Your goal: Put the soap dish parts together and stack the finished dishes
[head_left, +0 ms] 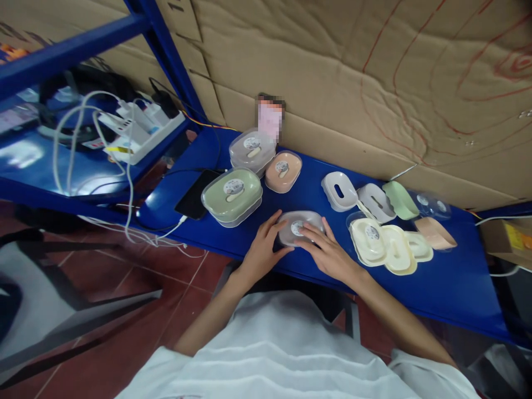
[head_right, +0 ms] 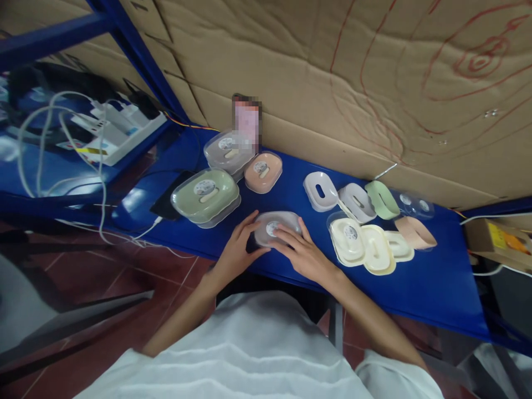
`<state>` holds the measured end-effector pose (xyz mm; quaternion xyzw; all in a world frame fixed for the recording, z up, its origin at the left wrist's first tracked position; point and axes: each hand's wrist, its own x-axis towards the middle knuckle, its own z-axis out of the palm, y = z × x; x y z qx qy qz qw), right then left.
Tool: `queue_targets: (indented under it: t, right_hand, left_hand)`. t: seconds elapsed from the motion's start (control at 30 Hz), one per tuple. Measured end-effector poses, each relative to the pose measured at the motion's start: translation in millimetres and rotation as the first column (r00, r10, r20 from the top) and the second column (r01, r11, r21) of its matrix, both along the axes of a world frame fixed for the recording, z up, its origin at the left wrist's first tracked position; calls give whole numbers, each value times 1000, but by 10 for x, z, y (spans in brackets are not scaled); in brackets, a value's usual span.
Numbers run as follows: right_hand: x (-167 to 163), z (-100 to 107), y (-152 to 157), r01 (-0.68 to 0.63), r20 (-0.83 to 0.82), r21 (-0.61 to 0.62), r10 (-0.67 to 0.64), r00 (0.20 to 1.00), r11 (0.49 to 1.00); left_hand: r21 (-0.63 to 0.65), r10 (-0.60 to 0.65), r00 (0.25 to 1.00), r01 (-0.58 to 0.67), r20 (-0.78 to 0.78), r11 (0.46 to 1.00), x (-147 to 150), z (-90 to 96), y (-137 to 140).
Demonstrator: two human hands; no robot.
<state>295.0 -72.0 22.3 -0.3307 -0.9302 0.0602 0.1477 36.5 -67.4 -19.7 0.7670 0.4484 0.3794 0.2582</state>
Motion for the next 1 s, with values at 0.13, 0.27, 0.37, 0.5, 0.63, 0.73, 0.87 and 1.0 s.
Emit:
queue_targets:
  t: [0.13,0.27,0.37,0.5,0.63,0.73,0.87,1.0]
  right_hand:
    - [50,-30,19,59,-29,20,-58,998,998]
    - [127,-87,12,89,-31,37,-88,996,995]
    - [166,-119,4,104,-38,43,-102,994,994]
    - [189,-127,13,116,-53,53,-114,992,992]
    - [176,-134,9,121,-40,73,-119,992,990]
    - [170,-154,5,135,-53,116,-130,990,984]
    - [205,-145,18,130,-126,124,-114,985,984]
    - [254,-125,29,146,-163,57,-135,977,988]
  left_hand:
    - [-17,1,1000,-1,-11,1000,6,-15,-5]
    - [-23,-22,1000,21,-11,1000,13,4,-10]
    - [-16,-35,999,34,-31,999,17,21,-8]
    - [-14,-29,998,28,-55,1000,24,34,-7]
    - [-17,-20,998,19,-62,1000,29,32,-11]
    - [-10,-22,998,21,-64,1000,29,20,-14]
    - [-16,-24,998,24,-60,1000,31,8,-23]
    - [-46,-33,997,30,-71,999,29,35,-34]
